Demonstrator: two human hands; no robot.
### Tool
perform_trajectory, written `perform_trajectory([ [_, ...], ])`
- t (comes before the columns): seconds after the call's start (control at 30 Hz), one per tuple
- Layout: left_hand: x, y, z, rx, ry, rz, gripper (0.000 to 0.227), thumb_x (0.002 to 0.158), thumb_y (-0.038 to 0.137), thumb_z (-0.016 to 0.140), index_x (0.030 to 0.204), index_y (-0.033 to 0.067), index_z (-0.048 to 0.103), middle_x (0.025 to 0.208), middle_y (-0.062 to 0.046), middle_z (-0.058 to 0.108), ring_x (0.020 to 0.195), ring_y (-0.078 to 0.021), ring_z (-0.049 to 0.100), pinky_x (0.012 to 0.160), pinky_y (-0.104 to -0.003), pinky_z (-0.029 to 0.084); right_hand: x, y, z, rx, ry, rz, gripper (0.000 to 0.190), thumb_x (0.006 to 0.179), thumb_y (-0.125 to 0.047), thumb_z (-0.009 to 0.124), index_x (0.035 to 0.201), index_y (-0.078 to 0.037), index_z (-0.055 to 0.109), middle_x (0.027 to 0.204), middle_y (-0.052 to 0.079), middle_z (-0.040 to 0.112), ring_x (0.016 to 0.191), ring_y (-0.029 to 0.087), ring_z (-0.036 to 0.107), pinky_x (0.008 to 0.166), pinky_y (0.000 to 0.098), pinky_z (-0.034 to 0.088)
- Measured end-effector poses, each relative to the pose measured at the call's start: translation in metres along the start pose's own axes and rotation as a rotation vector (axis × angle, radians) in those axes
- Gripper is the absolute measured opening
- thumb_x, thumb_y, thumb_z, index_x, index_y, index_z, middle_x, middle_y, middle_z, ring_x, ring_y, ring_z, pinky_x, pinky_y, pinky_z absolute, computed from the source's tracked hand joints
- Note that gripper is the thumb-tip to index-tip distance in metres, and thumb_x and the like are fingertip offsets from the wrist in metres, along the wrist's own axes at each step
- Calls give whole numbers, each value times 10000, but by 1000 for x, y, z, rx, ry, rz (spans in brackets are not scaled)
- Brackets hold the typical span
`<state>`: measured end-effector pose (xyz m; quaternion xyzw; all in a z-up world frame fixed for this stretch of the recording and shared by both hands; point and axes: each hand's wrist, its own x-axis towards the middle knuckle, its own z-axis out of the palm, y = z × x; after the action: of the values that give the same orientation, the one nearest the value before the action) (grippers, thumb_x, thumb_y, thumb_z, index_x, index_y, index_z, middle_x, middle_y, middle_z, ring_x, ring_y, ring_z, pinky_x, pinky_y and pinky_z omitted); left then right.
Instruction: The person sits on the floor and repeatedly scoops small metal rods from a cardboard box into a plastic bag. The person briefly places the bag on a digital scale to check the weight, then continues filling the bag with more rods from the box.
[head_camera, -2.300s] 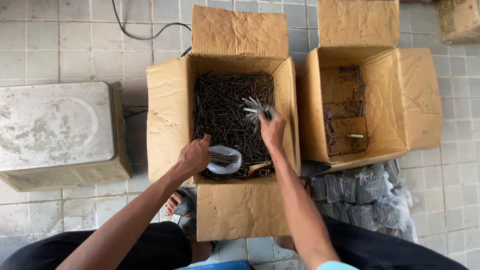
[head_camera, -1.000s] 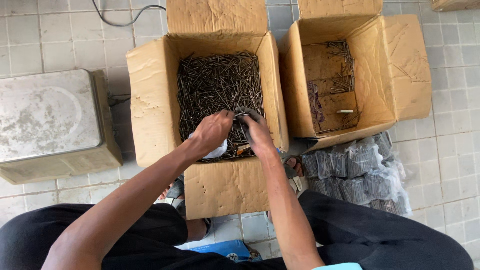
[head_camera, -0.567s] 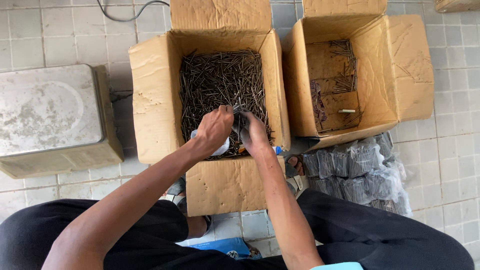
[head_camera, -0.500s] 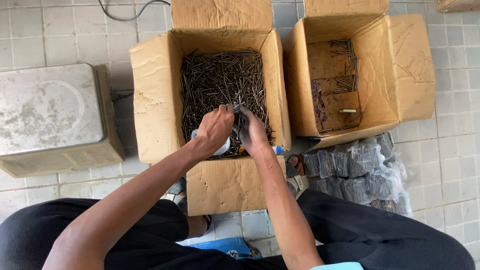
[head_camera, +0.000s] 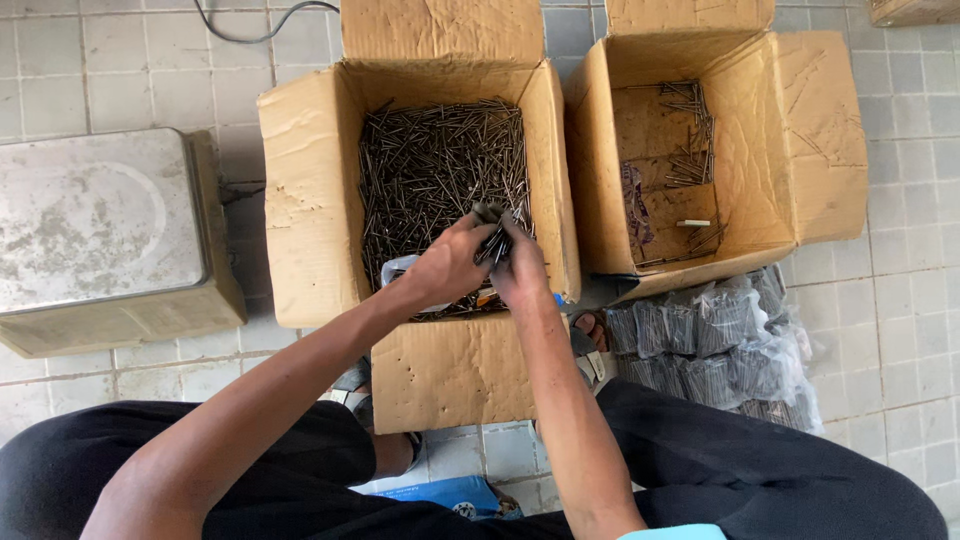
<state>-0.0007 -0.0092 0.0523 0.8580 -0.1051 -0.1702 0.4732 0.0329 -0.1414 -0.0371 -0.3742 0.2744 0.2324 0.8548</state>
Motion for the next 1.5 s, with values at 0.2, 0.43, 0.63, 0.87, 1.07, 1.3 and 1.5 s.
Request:
perform_trajectory([
  [0.2, 3, -6, 3, -302, 257, -204, 275, 954, 215, 567, 1138, 19, 628, 1067, -170, 566, 1075, -344, 627, 930, -466, 545, 24, -3, -24, 163, -79, -76, 116, 1002, -171, 552, 1065, -92, 611, 799, -15, 518, 731, 115, 514, 757, 291, 485],
  [0.43, 9, 5, 17, -1287, 264, -704, 566, 1043, 458, 338, 1209, -49, 526, 1121, -245, 565, 1151, -371, 571, 1040, -490, 444, -39, -1, 40, -107, -197, -328, 198, 1015, -244, 550, 1163, -113, 545, 794, -38, 421, 745, 89, 422, 713, 246, 392],
  [0.63, 19, -11, 24, -1466, 434, -628, 455, 1026, 382, 401, 1156, 2, 615, 1122, -227, 622, 1101, -320, 609, 1006, -478, 476, -76, -10, 72, -837, -271, -729, 277, 1041, -206, 497, 1296, -97, 491, 922, 67, 565, 909, 166, 545, 885, 358, 456],
  [0.87, 19, -15, 25, -1454, 440, -656, 418, 974, 382, 473, 1068, 34, 684, 1011, -181, 699, 946, -291, 672, 916, -472, 528, -85, 2, 81, -1106, -118, -959, 245, 1002, -198, 583, 1190, -46, 539, 947, 165, 622, 906, 286, 638, 840, 412, 504],
  [1.07, 19, -5, 16, -1420, 444, -643, 429, 972, 381, 479, 1096, 17, 668, 1017, -174, 694, 955, -283, 669, 904, -450, 535, -82, 8, 73, -1142, 2, -1067, 223, 983, -203, 618, 1113, -32, 560, 882, 177, 593, 836, 338, 643, 777, 414, 509],
  [1.3, 15, 13, 4, -1379, 449, -630, 447, 970, 379, 485, 1130, -5, 649, 1026, -167, 686, 966, -273, 665, 889, -423, 543, -95, -3, 85, -1029, 37, -886, 157, 990, -175, 574, 1055, -36, 603, 870, 182, 644, 820, 276, 635, 773, 430, 514],
  [1.5, 8, -11, 11, -1010, 264, -732, 495, 935, 417, 594, 1197, -3, 586, 1130, -200, 583, 1047, -330, 642, 905, -506, 542, -41, 0, 40, -564, 80, -286, 352, 947, -212, 665, 1218, -11, 567, 1060, 201, 641, 992, 292, 630, 865, 440, 503],
])
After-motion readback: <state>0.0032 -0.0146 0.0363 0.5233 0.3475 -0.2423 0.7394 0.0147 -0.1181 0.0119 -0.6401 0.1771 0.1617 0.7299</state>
